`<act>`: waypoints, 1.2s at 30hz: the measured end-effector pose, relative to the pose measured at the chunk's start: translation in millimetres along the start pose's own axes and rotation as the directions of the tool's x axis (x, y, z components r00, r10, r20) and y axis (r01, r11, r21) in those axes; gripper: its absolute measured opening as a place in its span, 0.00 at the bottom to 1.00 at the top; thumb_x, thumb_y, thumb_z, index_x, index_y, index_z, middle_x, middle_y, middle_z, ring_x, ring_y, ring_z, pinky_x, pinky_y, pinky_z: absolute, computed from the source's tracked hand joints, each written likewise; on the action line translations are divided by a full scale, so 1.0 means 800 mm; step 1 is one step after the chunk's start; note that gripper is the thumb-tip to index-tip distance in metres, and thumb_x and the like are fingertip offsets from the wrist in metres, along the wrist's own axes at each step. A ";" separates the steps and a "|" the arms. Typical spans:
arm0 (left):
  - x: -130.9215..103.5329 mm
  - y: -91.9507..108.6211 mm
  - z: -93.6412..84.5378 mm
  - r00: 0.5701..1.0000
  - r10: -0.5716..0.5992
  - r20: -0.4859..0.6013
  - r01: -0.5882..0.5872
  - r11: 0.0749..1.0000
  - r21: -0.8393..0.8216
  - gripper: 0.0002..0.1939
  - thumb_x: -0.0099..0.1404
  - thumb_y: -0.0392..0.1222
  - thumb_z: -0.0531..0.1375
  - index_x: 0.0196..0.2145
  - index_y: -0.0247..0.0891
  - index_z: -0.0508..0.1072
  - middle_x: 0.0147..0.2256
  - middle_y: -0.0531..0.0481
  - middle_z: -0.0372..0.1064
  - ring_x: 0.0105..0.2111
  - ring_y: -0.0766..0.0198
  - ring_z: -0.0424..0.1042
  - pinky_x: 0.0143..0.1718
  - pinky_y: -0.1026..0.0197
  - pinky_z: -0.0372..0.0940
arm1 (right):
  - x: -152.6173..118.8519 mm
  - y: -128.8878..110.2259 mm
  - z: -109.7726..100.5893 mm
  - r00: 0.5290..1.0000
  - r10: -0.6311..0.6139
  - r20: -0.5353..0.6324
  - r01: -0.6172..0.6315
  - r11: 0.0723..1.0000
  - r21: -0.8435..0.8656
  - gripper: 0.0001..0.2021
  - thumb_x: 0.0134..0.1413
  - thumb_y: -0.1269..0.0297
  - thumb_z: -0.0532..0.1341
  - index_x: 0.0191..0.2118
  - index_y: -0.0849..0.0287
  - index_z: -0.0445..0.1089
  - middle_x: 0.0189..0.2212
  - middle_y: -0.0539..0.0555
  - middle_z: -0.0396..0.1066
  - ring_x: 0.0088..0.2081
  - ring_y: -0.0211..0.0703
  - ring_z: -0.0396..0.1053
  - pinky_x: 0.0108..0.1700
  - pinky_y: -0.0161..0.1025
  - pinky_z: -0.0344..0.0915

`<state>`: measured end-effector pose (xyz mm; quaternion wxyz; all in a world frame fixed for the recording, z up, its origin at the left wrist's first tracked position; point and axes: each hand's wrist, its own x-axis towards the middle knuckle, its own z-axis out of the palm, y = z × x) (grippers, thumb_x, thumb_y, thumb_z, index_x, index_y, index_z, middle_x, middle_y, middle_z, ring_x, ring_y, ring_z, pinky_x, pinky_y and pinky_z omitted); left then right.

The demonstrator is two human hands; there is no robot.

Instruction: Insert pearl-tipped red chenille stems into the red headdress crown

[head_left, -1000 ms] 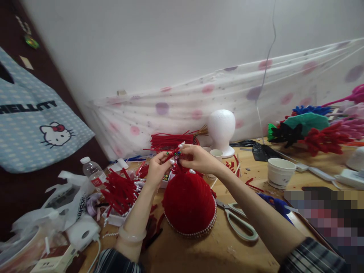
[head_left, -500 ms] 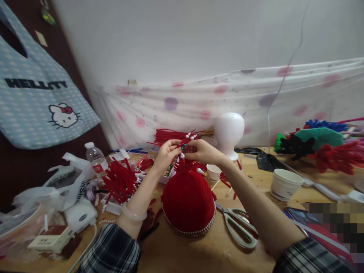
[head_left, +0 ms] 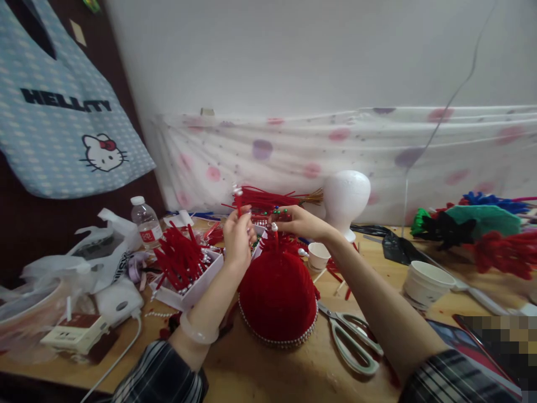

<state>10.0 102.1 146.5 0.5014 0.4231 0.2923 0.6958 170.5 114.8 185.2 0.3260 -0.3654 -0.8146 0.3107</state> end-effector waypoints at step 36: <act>-0.048 -0.063 -0.042 1.000 -0.002 0.026 -0.014 0.799 0.602 0.16 0.62 0.49 0.49 0.19 0.44 0.58 0.30 0.42 0.77 0.34 0.53 0.73 0.43 0.54 0.62 | 0.040 0.066 0.012 0.905 0.382 -0.185 -0.354 0.920 0.168 0.17 0.44 0.55 0.62 0.16 0.58 0.56 0.12 0.42 0.52 0.17 0.29 0.48 0.19 0.33 0.44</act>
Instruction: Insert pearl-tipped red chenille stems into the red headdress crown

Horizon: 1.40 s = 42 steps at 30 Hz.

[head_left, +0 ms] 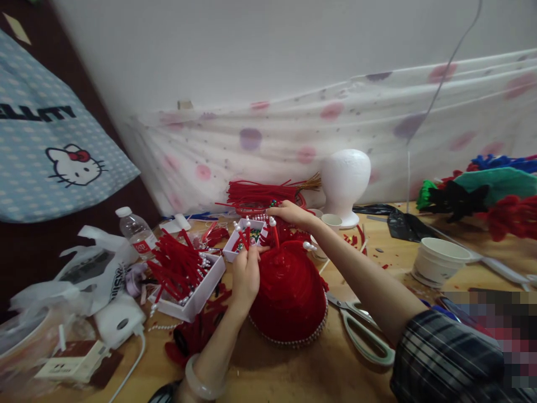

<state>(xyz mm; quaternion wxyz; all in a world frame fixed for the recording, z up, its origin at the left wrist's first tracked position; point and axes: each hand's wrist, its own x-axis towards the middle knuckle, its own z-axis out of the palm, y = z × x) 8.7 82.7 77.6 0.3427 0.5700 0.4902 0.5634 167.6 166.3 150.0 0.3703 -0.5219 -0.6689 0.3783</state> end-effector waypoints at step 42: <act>0.007 0.000 -0.002 0.999 0.037 -0.004 -0.037 0.998 -0.054 0.16 0.62 0.48 0.52 0.18 0.43 0.60 0.28 0.44 0.78 0.36 0.51 0.75 0.43 0.52 0.64 | -0.073 -0.070 -0.010 0.944 -0.305 0.130 0.323 0.932 -0.164 0.15 0.48 0.52 0.62 0.26 0.61 0.68 0.17 0.43 0.58 0.20 0.31 0.53 0.25 0.33 0.50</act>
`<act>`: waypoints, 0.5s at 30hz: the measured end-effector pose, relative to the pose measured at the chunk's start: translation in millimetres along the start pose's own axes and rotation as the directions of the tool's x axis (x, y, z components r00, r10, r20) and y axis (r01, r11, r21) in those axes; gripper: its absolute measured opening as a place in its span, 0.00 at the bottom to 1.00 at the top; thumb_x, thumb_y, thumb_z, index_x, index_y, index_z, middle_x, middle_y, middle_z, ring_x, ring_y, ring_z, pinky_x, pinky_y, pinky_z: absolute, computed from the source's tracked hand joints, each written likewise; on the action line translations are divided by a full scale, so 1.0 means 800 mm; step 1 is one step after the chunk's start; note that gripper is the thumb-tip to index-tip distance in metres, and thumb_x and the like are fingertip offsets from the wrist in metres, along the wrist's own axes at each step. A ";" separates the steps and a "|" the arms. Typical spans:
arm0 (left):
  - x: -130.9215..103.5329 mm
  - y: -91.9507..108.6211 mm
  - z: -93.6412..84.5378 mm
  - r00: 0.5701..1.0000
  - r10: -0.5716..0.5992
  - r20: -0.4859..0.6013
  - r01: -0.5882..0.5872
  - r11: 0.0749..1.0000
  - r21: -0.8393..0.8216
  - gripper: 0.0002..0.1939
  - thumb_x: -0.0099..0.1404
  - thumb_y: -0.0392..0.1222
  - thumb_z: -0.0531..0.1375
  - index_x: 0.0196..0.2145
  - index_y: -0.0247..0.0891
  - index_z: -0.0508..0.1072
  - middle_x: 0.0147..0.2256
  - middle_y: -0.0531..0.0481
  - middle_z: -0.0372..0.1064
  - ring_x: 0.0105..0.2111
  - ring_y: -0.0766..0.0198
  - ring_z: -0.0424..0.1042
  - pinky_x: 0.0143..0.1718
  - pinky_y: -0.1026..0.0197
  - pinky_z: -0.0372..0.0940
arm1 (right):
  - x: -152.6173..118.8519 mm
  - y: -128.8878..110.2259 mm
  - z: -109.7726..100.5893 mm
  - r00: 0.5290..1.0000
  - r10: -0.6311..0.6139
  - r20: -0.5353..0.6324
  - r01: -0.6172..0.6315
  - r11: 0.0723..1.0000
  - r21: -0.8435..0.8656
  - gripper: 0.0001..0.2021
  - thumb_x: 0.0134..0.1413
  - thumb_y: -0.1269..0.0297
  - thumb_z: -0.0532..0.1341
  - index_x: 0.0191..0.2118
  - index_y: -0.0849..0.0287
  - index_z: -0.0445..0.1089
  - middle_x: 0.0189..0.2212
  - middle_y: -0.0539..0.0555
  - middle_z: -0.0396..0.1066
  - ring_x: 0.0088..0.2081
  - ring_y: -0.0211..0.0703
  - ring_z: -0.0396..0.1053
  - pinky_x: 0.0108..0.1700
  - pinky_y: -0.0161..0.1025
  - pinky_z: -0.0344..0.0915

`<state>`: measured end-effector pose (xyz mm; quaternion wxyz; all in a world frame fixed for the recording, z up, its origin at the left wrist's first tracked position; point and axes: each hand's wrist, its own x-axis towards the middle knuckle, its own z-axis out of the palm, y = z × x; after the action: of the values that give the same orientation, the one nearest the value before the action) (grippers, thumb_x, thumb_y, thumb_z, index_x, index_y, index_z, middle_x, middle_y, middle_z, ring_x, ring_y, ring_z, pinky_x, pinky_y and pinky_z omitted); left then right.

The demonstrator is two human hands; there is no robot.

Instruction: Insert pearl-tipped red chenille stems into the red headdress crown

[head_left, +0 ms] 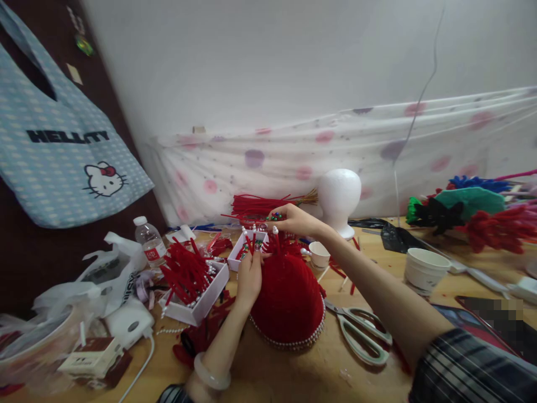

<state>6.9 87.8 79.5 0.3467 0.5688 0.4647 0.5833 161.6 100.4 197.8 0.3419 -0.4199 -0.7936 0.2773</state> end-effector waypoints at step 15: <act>-0.004 -0.004 0.001 1.000 0.025 0.001 -0.025 0.997 0.075 0.17 0.63 0.50 0.49 0.18 0.44 0.60 0.30 0.42 0.78 0.36 0.51 0.75 0.43 0.52 0.64 | 0.068 0.104 0.004 0.965 0.262 0.008 -0.262 0.965 0.026 0.17 0.58 0.52 0.61 0.29 0.63 0.68 0.22 0.45 0.64 0.21 0.31 0.60 0.25 0.32 0.60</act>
<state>8.0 86.0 75.7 0.3178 0.5871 0.4793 0.5696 176.6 187.5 152.3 0.3059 -0.5160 -0.7282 0.3317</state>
